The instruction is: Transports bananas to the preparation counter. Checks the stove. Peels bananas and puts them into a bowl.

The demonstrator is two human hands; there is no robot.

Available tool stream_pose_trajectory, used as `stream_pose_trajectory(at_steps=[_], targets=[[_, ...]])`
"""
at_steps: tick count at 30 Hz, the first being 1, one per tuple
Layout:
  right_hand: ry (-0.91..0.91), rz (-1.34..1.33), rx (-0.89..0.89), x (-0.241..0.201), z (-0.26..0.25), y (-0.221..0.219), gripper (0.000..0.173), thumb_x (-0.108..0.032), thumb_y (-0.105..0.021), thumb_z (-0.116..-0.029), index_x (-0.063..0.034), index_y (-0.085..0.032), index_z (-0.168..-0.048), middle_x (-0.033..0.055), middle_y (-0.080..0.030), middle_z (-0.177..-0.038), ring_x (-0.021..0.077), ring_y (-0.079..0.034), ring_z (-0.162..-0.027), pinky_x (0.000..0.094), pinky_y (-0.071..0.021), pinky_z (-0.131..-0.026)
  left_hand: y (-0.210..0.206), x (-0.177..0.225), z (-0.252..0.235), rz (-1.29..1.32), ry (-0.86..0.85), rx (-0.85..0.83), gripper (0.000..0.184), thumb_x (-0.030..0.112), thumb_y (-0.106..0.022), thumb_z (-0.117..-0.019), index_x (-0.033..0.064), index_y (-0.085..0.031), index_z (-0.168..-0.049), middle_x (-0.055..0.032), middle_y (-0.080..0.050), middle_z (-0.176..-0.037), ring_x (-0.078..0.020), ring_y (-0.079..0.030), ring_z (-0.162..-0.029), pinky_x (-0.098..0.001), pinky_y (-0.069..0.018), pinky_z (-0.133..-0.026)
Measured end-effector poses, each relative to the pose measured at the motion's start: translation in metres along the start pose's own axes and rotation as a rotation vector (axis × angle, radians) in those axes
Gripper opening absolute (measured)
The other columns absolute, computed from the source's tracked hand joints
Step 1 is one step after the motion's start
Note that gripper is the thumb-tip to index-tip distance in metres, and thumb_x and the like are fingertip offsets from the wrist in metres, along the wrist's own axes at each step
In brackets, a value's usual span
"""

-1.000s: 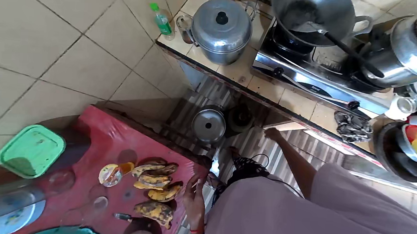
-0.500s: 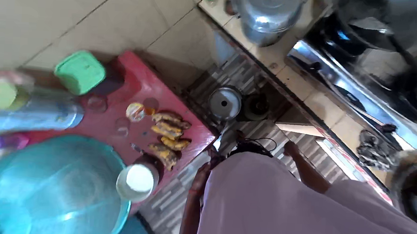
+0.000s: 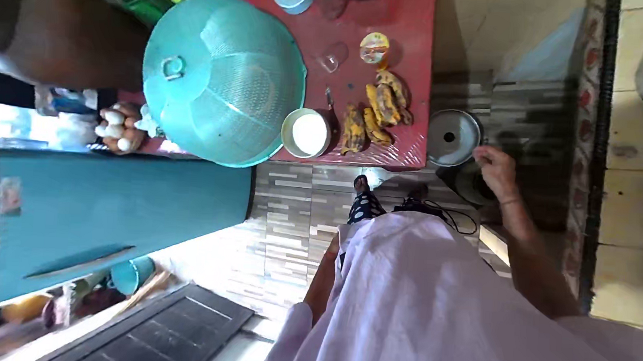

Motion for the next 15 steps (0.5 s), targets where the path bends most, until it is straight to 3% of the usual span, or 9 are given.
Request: stream_pose_trajectory(at_steps=[3, 5, 7, 8, 9, 11, 15], targets=[[0.228, -0.02, -0.021, -0.092, -0.021, -0.022, 0.028, -0.009, -0.053, -0.1061, 0.0052, -0.063, -0.129, 0.0255, -0.067, -0.125, 0.0368, -0.067, -0.115, 0.0526, -0.052, -0.103, 0.015, -0.027, -0.024, -0.044, -0.021, -0.045, 0.04, 0.004, -0.028, -0.1114, -0.0148, -0.038, -0.145, -0.0305, -0.046, -0.148, -0.0264, -0.047, -0.136, -0.0322, -0.034, -0.115], [0.333, -0.011, -0.051, -0.147, -0.034, -0.049, 0.027, -0.011, -0.057, -0.1041, 0.003, -0.067, -0.125, 0.022, -0.069, -0.122, 0.0315, -0.069, -0.111, 0.0477, -0.0544, -0.101, 0.031, -0.074, -0.071, -0.142, -0.212, -0.154, 0.04, 0.006, -0.032, -0.1111, -0.0191, -0.041, -0.141, -0.0372, -0.05, -0.14, -0.0346, -0.052, -0.13, -0.0358, -0.0411, -0.11], [0.448, 0.028, -0.09, -0.195, -0.044, -0.083, 0.025, -0.012, -0.058, -0.1032, 0.0001, -0.07, -0.122, 0.0195, -0.071, -0.119, 0.0303, -0.07, -0.109, 0.0475, -0.0544, -0.1, 0.049, -0.076, -0.065, -0.176, -0.385, -0.187, 0.04, 0.004, -0.034, -0.1101, -0.0259, -0.042, -0.134, -0.0445, -0.051, -0.131, -0.0412, -0.055, -0.123, -0.0341, -0.0469, -0.103], [0.488, 0.065, -0.129, -0.217, -0.052, -0.102, 0.025, -0.014, -0.058, -0.1036, -0.0013, -0.071, -0.121, 0.0185, -0.071, -0.119, 0.0304, -0.069, -0.11, 0.0485, -0.0537, -0.102, 0.054, -0.044, -0.038, -0.192, -0.061, -0.132, 0.04, 0.004, -0.031, -0.1112, -0.0165, -0.039, -0.144, -0.0337, -0.046, -0.147, -0.0324, -0.046, -0.138, -0.0337, -0.0363, -0.114], [0.517, 0.129, -0.165, -0.238, -0.059, -0.122, 0.026, -0.015, -0.056, -0.1044, -0.0029, -0.071, -0.122, 0.0179, -0.072, -0.118, 0.0311, -0.069, -0.111, 0.0499, -0.053, -0.102, 0.061, -0.03, -0.026, -0.182, 0.052, -0.055, 0.04, 0.004, -0.03, -0.1112, -0.0135, -0.04, -0.146, -0.0299, -0.045, -0.15, -0.0296, -0.044, -0.141, -0.035, -0.0314, -0.117], [0.518, 0.302, -0.219, -0.274, -0.08, -0.162, 0.027, -0.018, -0.055, -0.1049, -0.0049, -0.073, -0.12, 0.0191, -0.071, -0.118, 0.0368, -0.065, -0.117, 0.0556, -0.0489, -0.105, 0.078, -0.045, -0.045, -0.19, -0.01, -0.019, 0.039, 0.005, -0.032, -0.1111, -0.0131, -0.043, -0.144, -0.0295, -0.048, -0.148, -0.0293, -0.045, -0.14, -0.0361, -0.0314, -0.118], [0.414, 0.682, -0.285, -0.315, -0.123, -0.234, 0.03, -0.022, -0.056, -0.1037, 0.0021, -0.073, -0.108, 0.0259, -0.07, -0.115, 0.0456, -0.061, -0.12, 0.0626, -0.0476, -0.101, 0.12, -0.123, -0.143, -0.064, -0.167, 0.006, 0.036, 0.015, -0.042, -0.11, -0.0072, -0.057, -0.134, -0.024, -0.063, -0.131, -0.0265, -0.06, -0.123, -0.0394, -0.0456, -0.108]])
Point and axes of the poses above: each hand's wrist, its own z-axis away from the middle knuckle, its own y-axis out of the back of the hand, x = y × z, the point moved 4 cm from there along -z, towards the middle knuckle
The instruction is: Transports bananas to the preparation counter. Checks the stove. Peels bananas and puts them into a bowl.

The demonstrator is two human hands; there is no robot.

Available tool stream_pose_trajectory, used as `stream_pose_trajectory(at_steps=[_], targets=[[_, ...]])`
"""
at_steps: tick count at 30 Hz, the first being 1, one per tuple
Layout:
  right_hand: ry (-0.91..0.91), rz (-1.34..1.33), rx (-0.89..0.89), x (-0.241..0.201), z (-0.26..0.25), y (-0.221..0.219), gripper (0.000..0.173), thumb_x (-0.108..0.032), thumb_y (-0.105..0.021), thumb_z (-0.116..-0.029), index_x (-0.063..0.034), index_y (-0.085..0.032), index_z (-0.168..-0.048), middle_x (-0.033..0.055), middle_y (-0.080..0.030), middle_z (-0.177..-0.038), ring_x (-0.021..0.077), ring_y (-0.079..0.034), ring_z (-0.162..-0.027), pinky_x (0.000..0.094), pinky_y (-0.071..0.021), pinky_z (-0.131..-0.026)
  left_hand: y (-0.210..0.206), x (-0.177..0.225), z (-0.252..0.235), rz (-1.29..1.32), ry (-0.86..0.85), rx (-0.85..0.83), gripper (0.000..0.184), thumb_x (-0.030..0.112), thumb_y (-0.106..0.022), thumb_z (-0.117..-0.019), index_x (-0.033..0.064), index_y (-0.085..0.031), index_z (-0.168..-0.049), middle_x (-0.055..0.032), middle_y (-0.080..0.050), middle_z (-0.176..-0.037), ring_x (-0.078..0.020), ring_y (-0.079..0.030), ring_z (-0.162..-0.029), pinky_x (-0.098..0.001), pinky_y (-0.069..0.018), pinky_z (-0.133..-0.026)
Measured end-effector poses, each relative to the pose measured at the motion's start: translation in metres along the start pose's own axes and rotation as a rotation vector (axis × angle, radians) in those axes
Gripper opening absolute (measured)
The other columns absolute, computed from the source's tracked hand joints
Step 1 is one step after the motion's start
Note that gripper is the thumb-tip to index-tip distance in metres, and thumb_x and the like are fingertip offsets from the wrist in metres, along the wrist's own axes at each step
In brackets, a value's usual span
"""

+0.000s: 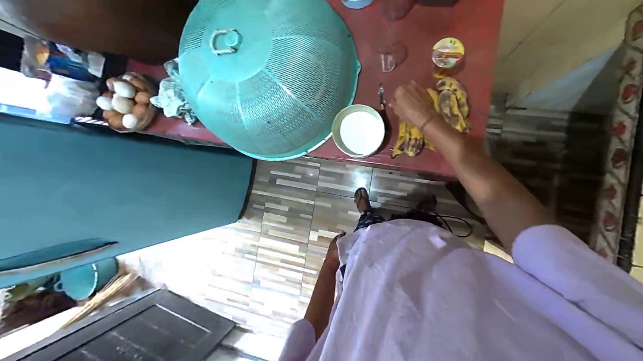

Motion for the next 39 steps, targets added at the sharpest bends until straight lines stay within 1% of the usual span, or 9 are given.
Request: stream_pose_trajectory(at_steps=[11, 17, 21, 23, 24, 27, 29, 35, 39], targets=[[-0.379, 0.048, -0.21, -0.023, -0.049, -0.03, 0.046, -0.039, -0.06, -0.0972, 0.0028, -0.069, -0.115, 0.0281, -0.067, -0.122, 0.0473, -0.061, -0.119, 0.0724, -0.0441, -0.094, 0.114, -0.104, -0.043, 0.412, 0.374, 0.095, 0.045, 0.027, -0.043, -0.111, -0.0024, -0.047, -0.145, -0.0282, -0.056, -0.137, -0.0377, -0.059, -0.118, -0.055, -0.0489, -0.095], [-0.37, -0.251, 0.091, -0.014, -0.03, 0.01, 0.044, -0.041, -0.061, -0.0987, 0.0014, -0.073, -0.107, 0.0244, -0.071, -0.109, 0.0423, -0.066, -0.108, 0.0681, -0.0472, -0.093, 0.148, -0.093, -0.077, 0.447, 0.322, 0.119, 0.045, 0.027, -0.041, -0.1113, 0.0, -0.046, -0.147, -0.0266, -0.055, -0.138, -0.0358, -0.059, -0.118, -0.052, -0.0492, -0.096], [-0.282, -0.702, 0.282, 0.017, 0.014, 0.039, 0.032, -0.024, -0.048, -0.1042, 0.0002, -0.064, -0.12, 0.009, -0.068, -0.088, 0.0168, -0.068, -0.074, 0.0382, -0.0594, -0.074, 0.146, -0.049, -0.082, 0.478, 0.226, 0.144, 0.045, 0.028, -0.04, -0.1116, -0.0001, -0.046, -0.146, -0.0249, -0.058, -0.134, -0.0312, -0.062, -0.113, -0.047, -0.0508, -0.093], [-0.283, -0.828, 0.353, 0.038, 0.036, 0.037, 0.025, -0.021, -0.047, -0.1001, -0.0028, -0.061, -0.111, 0.0015, -0.056, -0.072, 0.01, -0.054, -0.056, 0.0298, -0.0492, -0.055, 0.134, -0.016, -0.077, 0.48, 0.158, 0.145, 0.042, 0.025, -0.04, -0.1118, -0.0011, -0.048, -0.144, -0.0249, -0.06, -0.131, -0.0302, -0.063, -0.111, -0.0454, -0.0514, -0.092], [-0.309, -0.773, 0.37, 0.049, 0.046, 0.032, 0.024, -0.022, -0.048, -0.1, -0.0034, -0.062, -0.107, 0.0023, -0.054, -0.072, 0.0107, -0.049, -0.055, 0.0303, -0.0444, -0.052, 0.125, 0.001, -0.073, 0.466, 0.117, 0.132, 0.041, 0.023, -0.039, -0.1118, -0.0017, -0.049, -0.143, -0.0249, -0.06, -0.13, -0.0294, -0.063, -0.109, -0.0445, -0.0516, -0.091], [-0.406, -0.473, 0.286, 0.07, 0.066, 0.015, 0.04, -0.034, -0.062, -0.1007, -0.0003, -0.068, -0.121, 0.0227, -0.068, -0.113, 0.0364, -0.067, -0.1, 0.0595, -0.0531, -0.091, 0.091, 0.063, -0.059, 0.373, -0.001, 0.029, 0.039, 0.021, -0.04, -0.1112, -0.0012, -0.051, -0.142, -0.0235, -0.062, -0.128, -0.0287, -0.064, -0.109, -0.0439, -0.0526, -0.091], [-0.395, -0.4, 0.222, 0.065, 0.073, 0.002, 0.051, -0.042, -0.067, -0.0987, -0.0002, -0.066, -0.129, 0.0249, -0.068, -0.12, 0.0413, -0.066, -0.112, 0.0637, -0.0489, -0.099, 0.064, 0.105, -0.052, 0.305, -0.083, -0.078, 0.039, 0.02, -0.042, -0.1107, -0.0028, -0.053, -0.14, -0.0225, -0.063, -0.127, -0.0266, -0.065, -0.109, -0.0418, -0.0532, -0.092], [-0.33, -0.226, 0.092, 0.06, 0.052, -0.024, 0.062, -0.053, -0.07, -0.0931, -0.0038, -0.067, -0.13, 0.0267, -0.065, -0.126, 0.0442, -0.062, -0.119, 0.0662, -0.0481, -0.099, -0.007, 0.217, -0.03, 0.001, -0.447, -0.306, 0.037, 0.019, -0.053, -0.1065, 0.0001, -0.057, -0.138, -0.0204, -0.067, -0.12, -0.0266, -0.067, -0.104, -0.0455, -0.0535, -0.094], [-0.362, -0.309, 0.097, 0.061, 0.05, -0.019, 0.06, -0.042, -0.08, -0.0866, 0.0016, -0.066, -0.125, 0.0273, -0.069, -0.114, 0.0453, -0.066, -0.109, 0.0668, -0.0501, -0.093, -0.037, 0.274, -0.012, -0.105, -0.659, -0.294, 0.044, 0.016, -0.062, -0.1024, 0.0018, -0.052, -0.143, -0.0189, -0.066, -0.128, -0.0283, -0.068, -0.11, -0.0473, -0.0547, -0.097]])
Point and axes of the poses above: each hand's wrist, its own z-axis away from the middle knuckle, its own y-axis out of the back of the hand, x = y × z, the point moved 4 cm from there along -z, towards the middle knuckle
